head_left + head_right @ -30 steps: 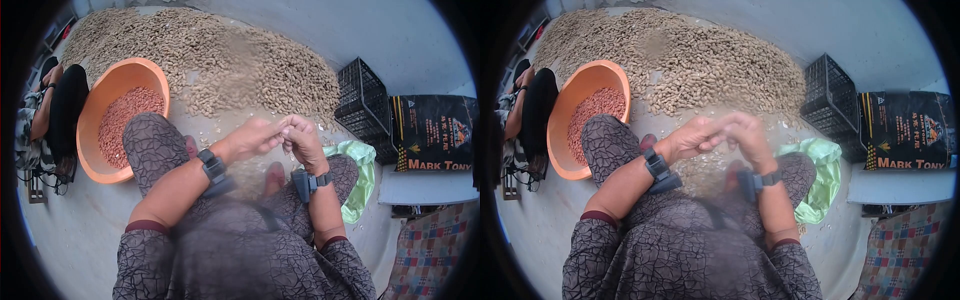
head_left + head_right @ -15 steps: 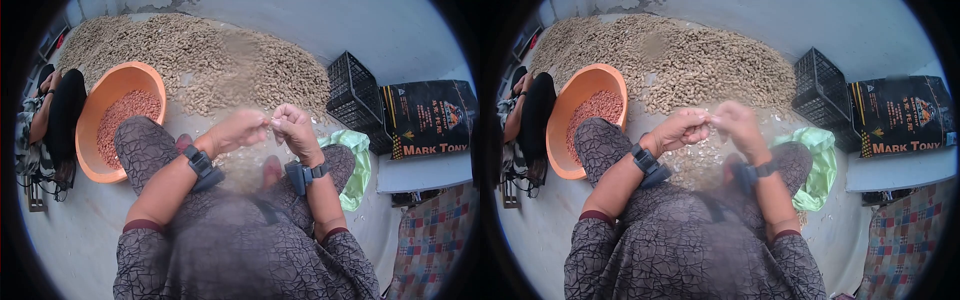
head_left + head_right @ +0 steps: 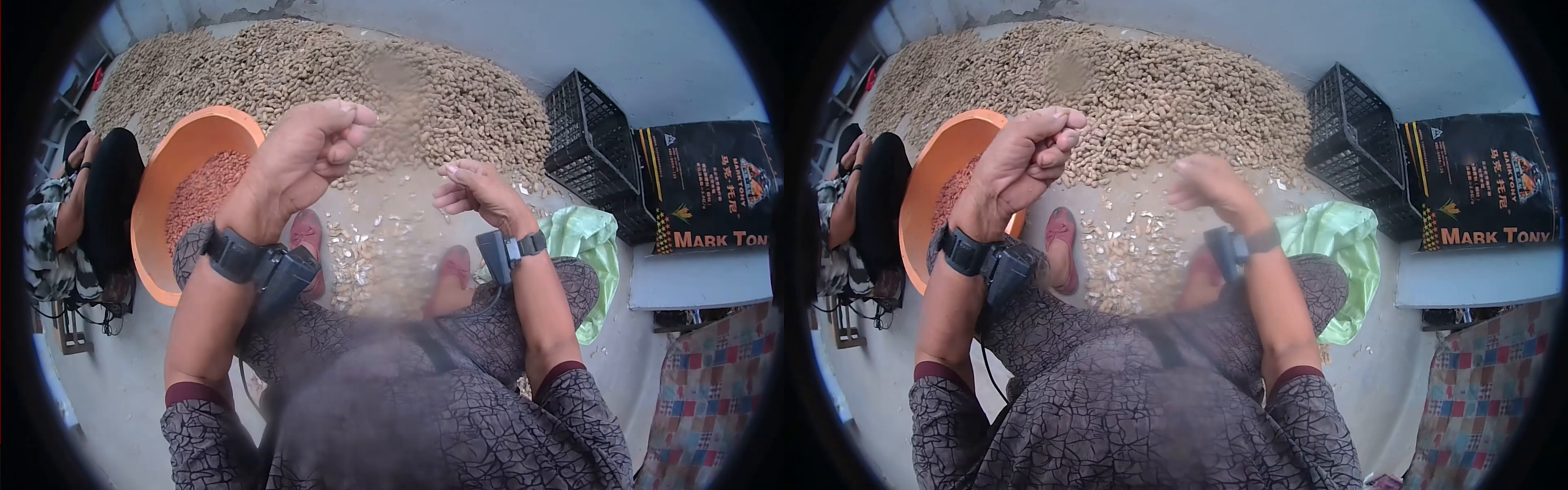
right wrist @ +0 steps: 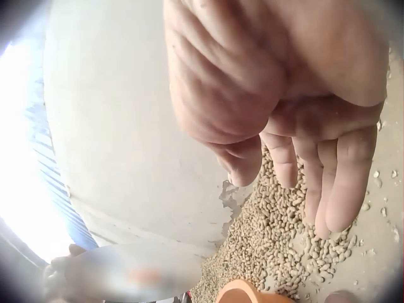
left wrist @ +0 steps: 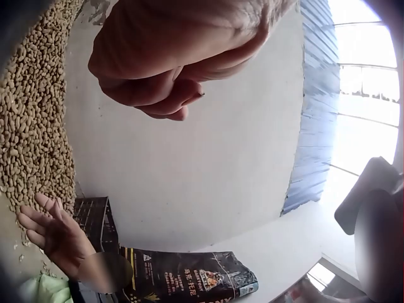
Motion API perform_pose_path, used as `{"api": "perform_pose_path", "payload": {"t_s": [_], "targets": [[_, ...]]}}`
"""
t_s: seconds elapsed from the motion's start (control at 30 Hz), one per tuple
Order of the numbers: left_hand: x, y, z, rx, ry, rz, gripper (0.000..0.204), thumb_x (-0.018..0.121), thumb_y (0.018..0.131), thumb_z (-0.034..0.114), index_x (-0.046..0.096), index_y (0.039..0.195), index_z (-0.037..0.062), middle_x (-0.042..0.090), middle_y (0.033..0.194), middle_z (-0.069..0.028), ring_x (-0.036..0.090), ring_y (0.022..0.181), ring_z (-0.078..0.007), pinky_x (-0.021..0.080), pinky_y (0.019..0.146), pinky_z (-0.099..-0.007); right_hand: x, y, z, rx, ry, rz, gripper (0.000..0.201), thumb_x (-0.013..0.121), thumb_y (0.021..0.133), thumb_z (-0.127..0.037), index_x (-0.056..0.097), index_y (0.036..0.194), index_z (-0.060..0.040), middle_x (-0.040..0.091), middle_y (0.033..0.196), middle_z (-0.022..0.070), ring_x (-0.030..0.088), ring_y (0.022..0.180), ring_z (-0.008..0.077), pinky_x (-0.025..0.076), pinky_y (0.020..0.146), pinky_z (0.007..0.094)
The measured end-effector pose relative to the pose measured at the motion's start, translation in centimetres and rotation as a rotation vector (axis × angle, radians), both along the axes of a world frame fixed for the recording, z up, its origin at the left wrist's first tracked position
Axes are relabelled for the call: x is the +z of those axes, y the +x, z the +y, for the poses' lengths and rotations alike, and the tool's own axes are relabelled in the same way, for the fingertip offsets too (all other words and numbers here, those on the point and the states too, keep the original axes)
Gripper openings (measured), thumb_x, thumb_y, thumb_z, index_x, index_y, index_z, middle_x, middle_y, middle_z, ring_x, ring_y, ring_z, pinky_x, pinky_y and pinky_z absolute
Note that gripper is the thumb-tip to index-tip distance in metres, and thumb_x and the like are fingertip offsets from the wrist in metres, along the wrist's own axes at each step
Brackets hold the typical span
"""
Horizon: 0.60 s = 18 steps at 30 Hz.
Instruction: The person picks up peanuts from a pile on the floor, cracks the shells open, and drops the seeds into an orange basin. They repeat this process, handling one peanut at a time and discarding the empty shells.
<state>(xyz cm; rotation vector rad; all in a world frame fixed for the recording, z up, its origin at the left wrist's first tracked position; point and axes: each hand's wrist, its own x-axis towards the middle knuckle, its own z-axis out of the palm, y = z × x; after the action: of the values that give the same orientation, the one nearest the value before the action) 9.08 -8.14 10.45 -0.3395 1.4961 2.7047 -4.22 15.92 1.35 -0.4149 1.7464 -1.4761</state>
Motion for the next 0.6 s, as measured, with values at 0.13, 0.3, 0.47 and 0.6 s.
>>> {"api": "perform_pose_path", "payload": {"t_s": [0.13,0.3,0.47,0.6], "targets": [[1.7,-1.1,-1.7,0.065,-0.019,-0.027,0.018,0.046,0.093,0.010,0.052,0.104,-0.0026,0.052,0.073,-0.0010,0.038,0.047,-0.0011,0.030,0.038,-0.0132,-7.4,-4.0,-2.0,-0.137,-0.152,-0.334,0.042,0.053,0.092,-0.028,0.045,0.114,0.0072,0.057,0.102,0.0263,0.063,0.090,0.0327,0.054,0.079,0.0378],[-0.1,-2.9,-3.2,0.165,0.064,-0.078,0.022,0.043,0.094,0.011,0.051,0.109,-0.0030,0.051,0.072,-0.0011,0.037,0.046,-0.0011,0.029,0.038,-0.0138,-17.2,-7.9,-4.3,-0.322,-0.193,-0.647,0.065,0.058,0.086,-0.045,0.038,0.126,0.0025,0.045,0.124,0.0258,0.048,0.115,0.0379,0.040,0.099,0.0465],[-1.4,-4.5,-4.1,0.274,0.256,-0.137,0.024,0.044,0.092,0.010,0.048,0.111,-0.0050,0.054,0.070,-0.0041,0.037,0.046,-0.0037,0.028,0.040,-0.0160,-24.0,-10.8,-7.4,-0.449,-0.181,-0.832,0.061,0.042,0.095,-0.038,0.028,0.130,0.0094,0.035,0.132,0.0318,0.040,0.121,0.0413,0.034,0.103,0.0478],[-1.0,-5.9,-3.8,0.325,0.267,-0.163,0.024,0.043,0.093,0.008,0.046,0.111,-0.0069,0.049,0.065,-0.0048,0.036,0.039,-0.0035,0.030,0.033,-0.0140,-29.6,-12.2,-10.0,-0.510,-0.216,-0.904,0.068,0.036,0.095,-0.042,0.019,0.134,0.0106,0.024,0.139,0.0320,0.030,0.129,0.0408,0.028,0.107,0.0482]]}}
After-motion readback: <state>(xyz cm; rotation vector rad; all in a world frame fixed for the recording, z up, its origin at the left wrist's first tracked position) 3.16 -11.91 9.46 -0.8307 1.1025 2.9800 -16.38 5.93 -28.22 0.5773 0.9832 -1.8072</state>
